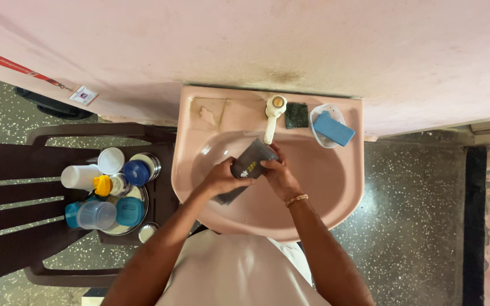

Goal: The person scrubs a dark cylindrical container with a sponge under running water in a pink sink, rinses it, and places it on a nearby chair. Then the person picks up a red thermos and its lid, returns to the sink, and begins scrubbing the lid with the sponge.

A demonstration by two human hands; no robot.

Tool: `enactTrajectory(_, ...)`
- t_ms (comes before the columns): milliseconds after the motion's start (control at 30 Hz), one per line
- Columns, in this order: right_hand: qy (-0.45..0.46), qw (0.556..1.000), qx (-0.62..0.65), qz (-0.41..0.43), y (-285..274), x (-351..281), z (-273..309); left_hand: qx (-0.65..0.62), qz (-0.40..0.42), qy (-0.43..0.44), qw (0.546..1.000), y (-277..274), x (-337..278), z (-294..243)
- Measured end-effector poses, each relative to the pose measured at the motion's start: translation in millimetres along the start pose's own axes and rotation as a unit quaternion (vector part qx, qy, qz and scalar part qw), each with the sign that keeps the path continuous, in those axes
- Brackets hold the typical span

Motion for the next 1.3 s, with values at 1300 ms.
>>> enactTrajectory(1300,0.082,0.986,0.148,-0.002,-27,5,-35,0.185,-0.011,-0.029,0.982,-34,-71,-14)
Point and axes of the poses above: each hand's wrist, its own x-axis towards the middle knuckle, its own y-axis out of the palm, z = x × y, the point moved 8 cm from there along x, towards the middle knuckle, and after that the axes turned 5 degrees about -x, right-handed, at the moved point
